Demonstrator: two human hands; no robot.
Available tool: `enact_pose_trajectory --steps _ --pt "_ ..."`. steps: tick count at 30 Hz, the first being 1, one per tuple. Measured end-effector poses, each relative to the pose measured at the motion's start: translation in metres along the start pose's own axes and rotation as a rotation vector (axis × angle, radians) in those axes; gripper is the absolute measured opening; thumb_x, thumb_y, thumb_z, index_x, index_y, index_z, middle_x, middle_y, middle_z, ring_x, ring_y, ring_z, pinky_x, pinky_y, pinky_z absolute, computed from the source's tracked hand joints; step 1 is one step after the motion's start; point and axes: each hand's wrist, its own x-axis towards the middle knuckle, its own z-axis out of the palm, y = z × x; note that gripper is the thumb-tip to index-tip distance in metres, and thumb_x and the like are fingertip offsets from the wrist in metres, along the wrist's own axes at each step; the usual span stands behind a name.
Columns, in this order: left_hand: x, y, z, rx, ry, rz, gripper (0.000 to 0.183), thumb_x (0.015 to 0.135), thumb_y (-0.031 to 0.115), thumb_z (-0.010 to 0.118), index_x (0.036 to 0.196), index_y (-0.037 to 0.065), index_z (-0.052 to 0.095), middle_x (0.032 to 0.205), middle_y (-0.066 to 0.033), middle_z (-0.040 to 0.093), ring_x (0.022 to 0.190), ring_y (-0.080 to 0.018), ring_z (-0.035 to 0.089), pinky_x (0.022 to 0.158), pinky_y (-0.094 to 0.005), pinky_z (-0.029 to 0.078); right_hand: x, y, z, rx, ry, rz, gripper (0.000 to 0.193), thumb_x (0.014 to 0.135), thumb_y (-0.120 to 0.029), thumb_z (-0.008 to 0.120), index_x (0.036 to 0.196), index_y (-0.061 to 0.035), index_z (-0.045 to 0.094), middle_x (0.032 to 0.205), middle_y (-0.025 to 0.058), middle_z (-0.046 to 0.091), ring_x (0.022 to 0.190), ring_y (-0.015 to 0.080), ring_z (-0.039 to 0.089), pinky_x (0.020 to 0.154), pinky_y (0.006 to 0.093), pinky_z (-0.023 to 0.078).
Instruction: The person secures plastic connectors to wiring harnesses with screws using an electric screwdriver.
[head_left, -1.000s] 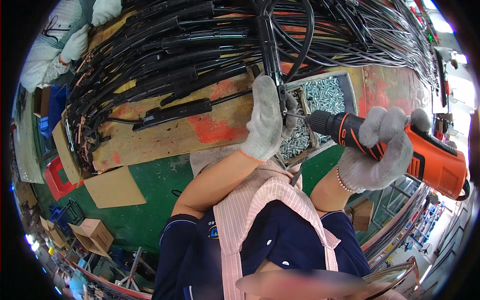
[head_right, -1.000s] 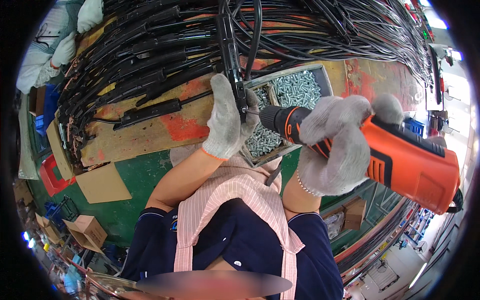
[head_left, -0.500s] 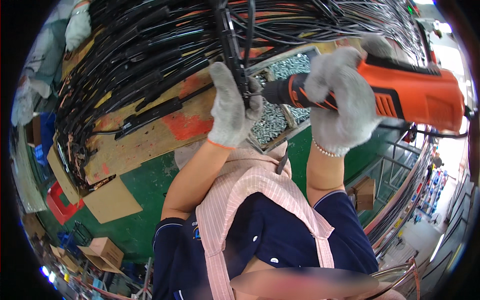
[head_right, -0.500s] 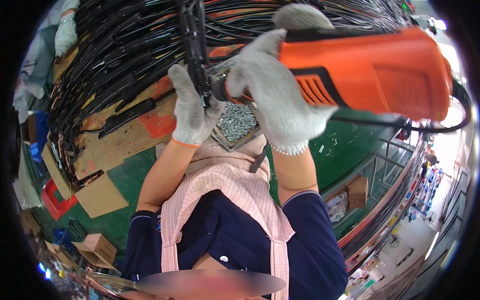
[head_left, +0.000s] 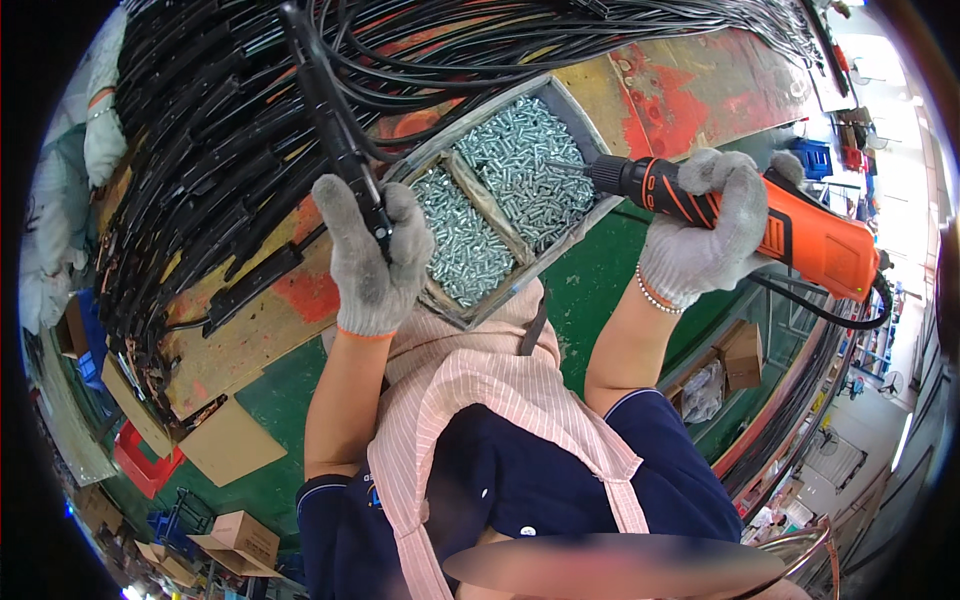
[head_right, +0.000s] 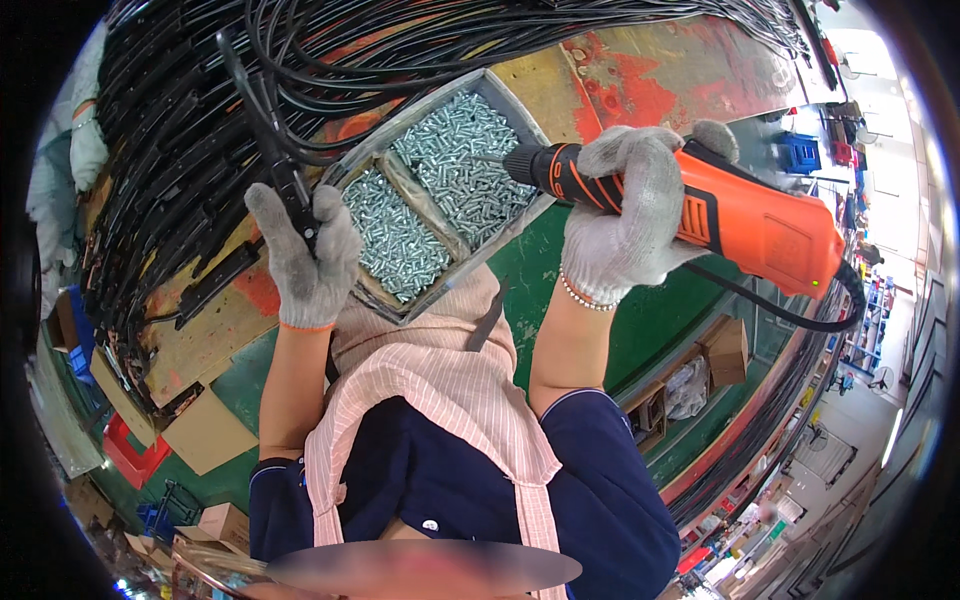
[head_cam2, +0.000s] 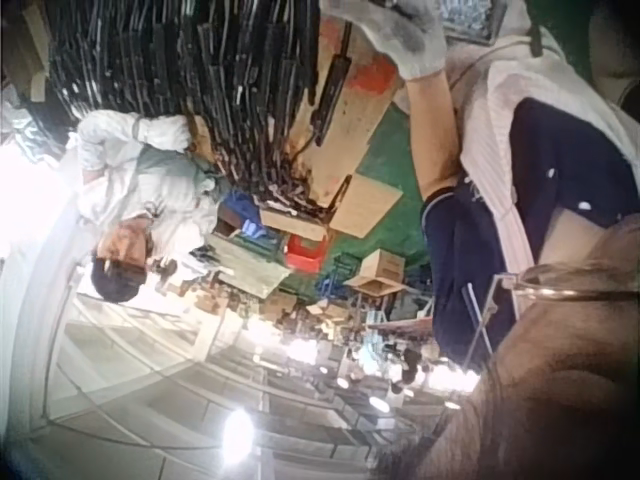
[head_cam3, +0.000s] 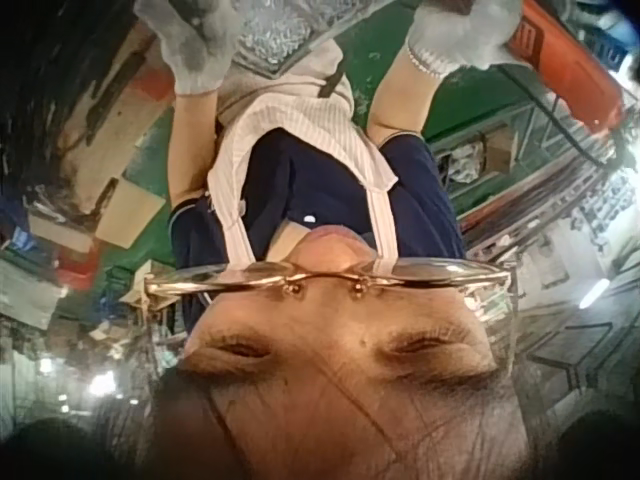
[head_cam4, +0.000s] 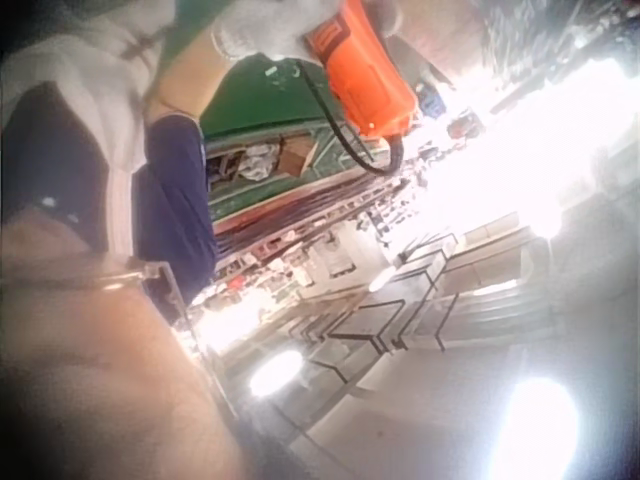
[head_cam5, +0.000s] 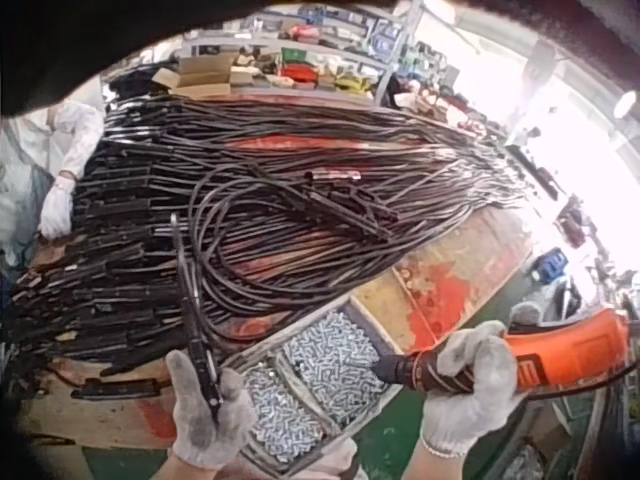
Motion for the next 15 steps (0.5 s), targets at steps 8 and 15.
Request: enact_pose_trajectory --steps 8,15 --pt "0.0 -0.002 -0.004 -0.053 -0.039 0.063 0.023 0.1 0.028 0.054 0.092 0.006 0.054 0.056 0.0007 0.045 0.044 -0.0086 0.039 0.038 -0.0225 0.034 0.004 0.029 -0.01 -0.058 0.099 0.046 0.047 0.076 0.01 0.063 0.119 0.0021 0.046 0.071 0.0141 0.061 0.053 0.0202 0.058 0.055 0.0339 0.052" --pt "-0.001 0.0 0.002 0.097 -0.076 0.109 0.023 0.098 0.01 0.055 0.12 0.005 0.054 0.092 -0.0071 0.063 0.051 -0.0054 0.042 0.04 -0.0189 0.034 0.003 0.033 -0.003 -0.095 0.076 0.089 0.044 0.075 0.01 0.064 0.114 0.0028 0.045 0.067 0.0126 0.06 0.053 0.0192 0.057 0.055 0.0324 0.052"
